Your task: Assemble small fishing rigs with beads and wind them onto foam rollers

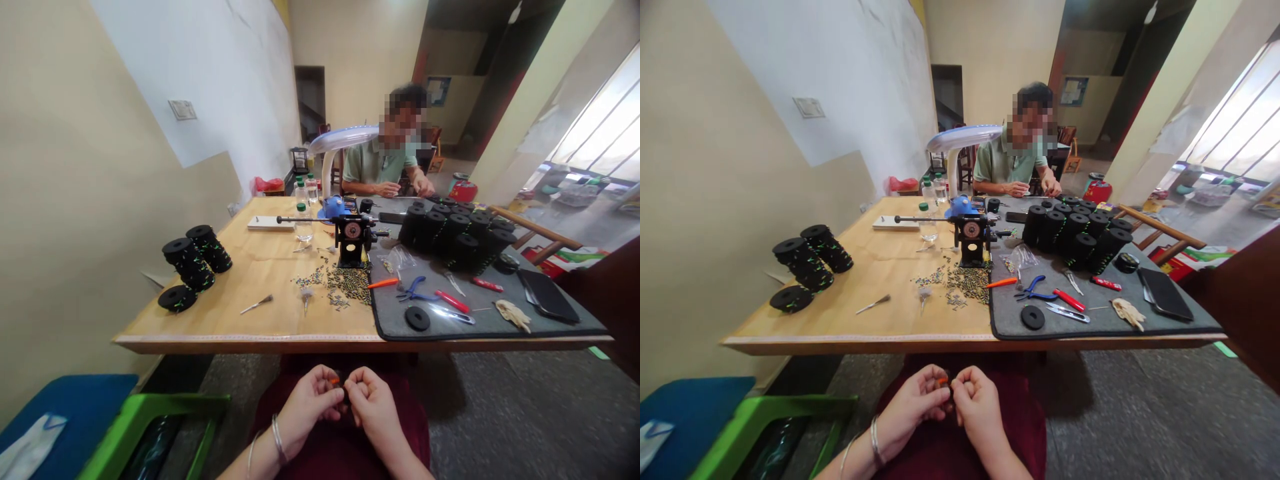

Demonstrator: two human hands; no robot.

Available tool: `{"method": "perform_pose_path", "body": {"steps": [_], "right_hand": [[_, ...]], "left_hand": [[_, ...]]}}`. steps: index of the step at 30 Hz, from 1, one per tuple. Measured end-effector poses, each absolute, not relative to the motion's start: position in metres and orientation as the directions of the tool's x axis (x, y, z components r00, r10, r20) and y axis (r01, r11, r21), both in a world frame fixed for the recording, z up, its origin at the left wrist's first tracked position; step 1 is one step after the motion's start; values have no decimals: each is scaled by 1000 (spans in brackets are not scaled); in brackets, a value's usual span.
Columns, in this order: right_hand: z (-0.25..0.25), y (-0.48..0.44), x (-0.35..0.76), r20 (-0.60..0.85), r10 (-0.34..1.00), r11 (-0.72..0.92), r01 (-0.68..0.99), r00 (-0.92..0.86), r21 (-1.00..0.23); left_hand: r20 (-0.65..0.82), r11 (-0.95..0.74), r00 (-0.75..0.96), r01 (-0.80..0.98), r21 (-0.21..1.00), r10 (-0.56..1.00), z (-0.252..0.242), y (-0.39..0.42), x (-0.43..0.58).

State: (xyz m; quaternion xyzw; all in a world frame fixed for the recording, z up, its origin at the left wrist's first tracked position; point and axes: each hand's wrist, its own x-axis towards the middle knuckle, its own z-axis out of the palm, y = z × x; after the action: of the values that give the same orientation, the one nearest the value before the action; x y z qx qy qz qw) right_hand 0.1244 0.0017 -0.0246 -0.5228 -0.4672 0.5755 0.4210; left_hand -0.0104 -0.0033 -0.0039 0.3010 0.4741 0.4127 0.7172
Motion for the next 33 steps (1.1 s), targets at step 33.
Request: {"method": "perform_pose_path", "body": {"steps": [33], "right_hand": [[-16,-9,124,-352,912,-379,-100,-212,-920]], "left_hand": [[-233,236,48,-70,969,971,-7,1,-14]]}}
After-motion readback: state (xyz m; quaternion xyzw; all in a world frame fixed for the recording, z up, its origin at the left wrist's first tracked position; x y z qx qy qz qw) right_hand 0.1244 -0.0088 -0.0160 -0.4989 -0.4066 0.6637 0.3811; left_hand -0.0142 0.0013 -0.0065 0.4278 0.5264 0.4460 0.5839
